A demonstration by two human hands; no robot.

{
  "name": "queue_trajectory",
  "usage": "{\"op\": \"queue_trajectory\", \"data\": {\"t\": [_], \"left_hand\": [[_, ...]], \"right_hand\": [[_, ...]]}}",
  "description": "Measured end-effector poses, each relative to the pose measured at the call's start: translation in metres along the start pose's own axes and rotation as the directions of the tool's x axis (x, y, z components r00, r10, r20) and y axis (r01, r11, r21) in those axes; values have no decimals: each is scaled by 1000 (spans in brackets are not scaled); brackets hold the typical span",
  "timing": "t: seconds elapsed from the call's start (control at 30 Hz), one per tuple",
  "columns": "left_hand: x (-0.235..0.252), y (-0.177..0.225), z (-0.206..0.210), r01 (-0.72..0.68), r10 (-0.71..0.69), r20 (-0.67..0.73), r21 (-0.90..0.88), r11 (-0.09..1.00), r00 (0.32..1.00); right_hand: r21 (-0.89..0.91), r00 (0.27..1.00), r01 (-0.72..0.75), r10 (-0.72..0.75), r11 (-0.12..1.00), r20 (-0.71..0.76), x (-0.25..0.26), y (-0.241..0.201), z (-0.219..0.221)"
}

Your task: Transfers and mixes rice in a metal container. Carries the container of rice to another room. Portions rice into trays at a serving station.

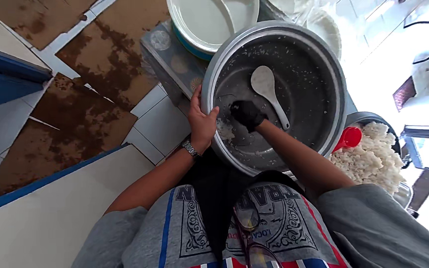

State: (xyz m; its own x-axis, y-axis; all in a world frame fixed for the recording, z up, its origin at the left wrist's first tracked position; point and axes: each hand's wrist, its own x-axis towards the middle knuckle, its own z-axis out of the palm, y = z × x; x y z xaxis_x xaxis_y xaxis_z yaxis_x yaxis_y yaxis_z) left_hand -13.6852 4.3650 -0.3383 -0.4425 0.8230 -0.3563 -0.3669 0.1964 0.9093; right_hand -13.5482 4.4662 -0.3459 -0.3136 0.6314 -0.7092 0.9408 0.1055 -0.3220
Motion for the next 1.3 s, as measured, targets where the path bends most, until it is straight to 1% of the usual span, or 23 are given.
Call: {"op": "queue_trajectory", "data": {"t": [0.03,0.07,0.13,0.17,0.23,0.37,0.4,0.5,0.53,0.6,0.63,0.73,0.8,0.83,0.87,0.93,0.97,1.07,1.1,1.13,1.2,1.23,1.3], "left_hand": [[0,1,0,2,-2,6,3,1000,1000],[0,2,1,10,-10,12,6,1000,1000],[0,2,1,19,-19,12,14,1000,1000],[1,3,1,21,-21,10,19,1000,1000],[1,3,1,21,-21,-1,27,999,1000],[-2,0,2,11,-11,-17,14,1000,1000],[-3,-2,1,5,-5,-24,15,1000,1000],[-7,-8,-1,-15,16,-42,14,1000,999],[-7,-10,-2,-23,23,-49,12,1000,999],[-9,-11,-1,-31,31,-53,4,1000,998],[-9,-10,1,-27,27,-55,1,1000,998],[-8,-1,3,-2,3,-52,6,1000,999],[-6,2,2,1,0,-45,20,1000,999],[-5,2,2,-4,5,-37,30,1000,999],[-4,0,1,-8,10,-29,42,999,1000],[-4,-5,0,-20,21,-13,63,998,1000],[-4,-7,-1,-27,28,-7,74,997,1000],[-7,-3,-5,-23,20,19,174,984,1000],[-9,-1,-6,-28,18,46,221,975,999],[-12,1,-7,-35,15,78,259,965,997],[-12,2,-7,-46,20,89,298,953,996],[-11,1,-5,-45,25,72,297,954,997],[-8,-1,-3,-53,42,42,286,957,998]], "right_hand": [[-48,986,118,-123,992,-109,14,4,-4],[-63,938,279,-286,958,-198,30,12,-3],[-65,806,537,-535,841,-253,63,28,12],[-72,757,611,-608,789,-238,70,32,22],[-76,711,681,-683,728,-167,59,39,42],[-90,703,710,-710,698,34,9,68,74],[-72,704,709,-709,701,42,1,79,84],[183,783,603,-620,777,49,-33,97,98],[269,828,526,-558,807,55,-48,98,96],[347,927,273,-341,897,153,-76,86,81],[342,935,195,-279,919,217,-82,81,75],[314,941,121,-209,942,266,-81,77,78],[326,940,-30,-84,945,329,-88,56,65],[393,932,-95,-57,915,358,-90,54,57],[514,934,-101,-98,852,345,-87,67,58],[777,933,-146,-177,612,314,-88,97,53],[874,943,-166,-185,456,276,-94,103,44],[997,971,-68,-226,23,72,-127,115,4],[998,977,22,-211,-61,-34,-145,126,-11],[987,981,126,-134,-98,-138,-168,137,-26],[929,933,355,98,-103,-346,-217,168,-48],[888,868,457,241,-46,-434,-242,186,-56],[791,674,588,437,170,-596,-277,238,-63]]}}
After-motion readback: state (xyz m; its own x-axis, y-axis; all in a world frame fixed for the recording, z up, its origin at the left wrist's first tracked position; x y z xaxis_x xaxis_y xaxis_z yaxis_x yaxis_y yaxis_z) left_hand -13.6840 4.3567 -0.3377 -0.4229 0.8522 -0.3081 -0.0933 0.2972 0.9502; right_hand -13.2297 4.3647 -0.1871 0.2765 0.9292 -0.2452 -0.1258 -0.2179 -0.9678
